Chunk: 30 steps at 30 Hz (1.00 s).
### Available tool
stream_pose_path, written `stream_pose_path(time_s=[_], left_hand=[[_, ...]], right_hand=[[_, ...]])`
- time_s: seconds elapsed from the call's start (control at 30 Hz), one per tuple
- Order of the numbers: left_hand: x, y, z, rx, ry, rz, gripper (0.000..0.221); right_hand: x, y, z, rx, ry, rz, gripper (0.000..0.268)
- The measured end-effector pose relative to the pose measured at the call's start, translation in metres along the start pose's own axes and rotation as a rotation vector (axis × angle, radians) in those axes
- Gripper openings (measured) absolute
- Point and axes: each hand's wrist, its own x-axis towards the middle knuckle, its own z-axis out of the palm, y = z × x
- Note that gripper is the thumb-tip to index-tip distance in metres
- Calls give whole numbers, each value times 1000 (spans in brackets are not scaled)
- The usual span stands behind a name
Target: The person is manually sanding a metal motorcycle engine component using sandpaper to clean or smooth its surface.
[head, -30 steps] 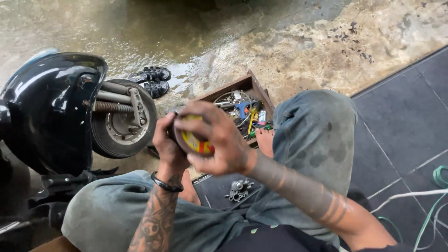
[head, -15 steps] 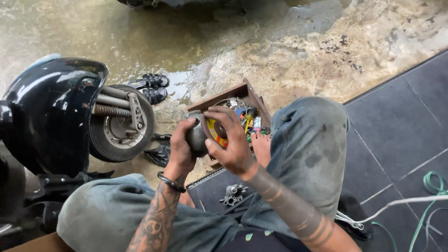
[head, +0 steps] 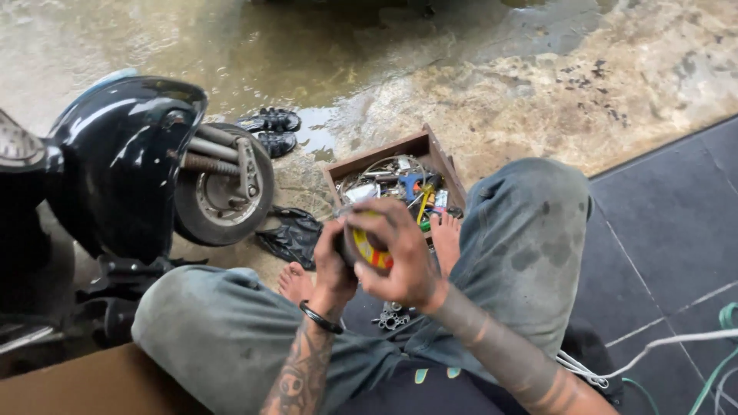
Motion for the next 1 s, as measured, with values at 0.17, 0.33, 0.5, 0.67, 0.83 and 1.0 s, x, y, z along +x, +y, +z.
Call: stream_pose_path(time_s=[0.17, 0.33, 0.5, 0.67, 0.83, 1.0], left_hand=[[-57, 16, 15, -19, 68, 25, 31], [-46, 16, 11, -100, 106, 29, 33], [-2, 1, 1, -71, 58, 50, 31], [22, 21, 20, -140, 73, 53, 25], [49, 41, 32, -164, 112, 105, 24], [71, 45, 29, -122, 117, 143, 25]], right_hand=[[-18, 0, 4, 60, -126, -36, 58], [-10, -11, 4, 111, -137, -88, 59], [9, -14, 4, 79, -119, -70, 59], [37, 37, 13, 30, -138, -15, 58], [58, 57, 23, 89, -200, 70, 62], [64, 81, 36, 91, -183, 233, 60]])
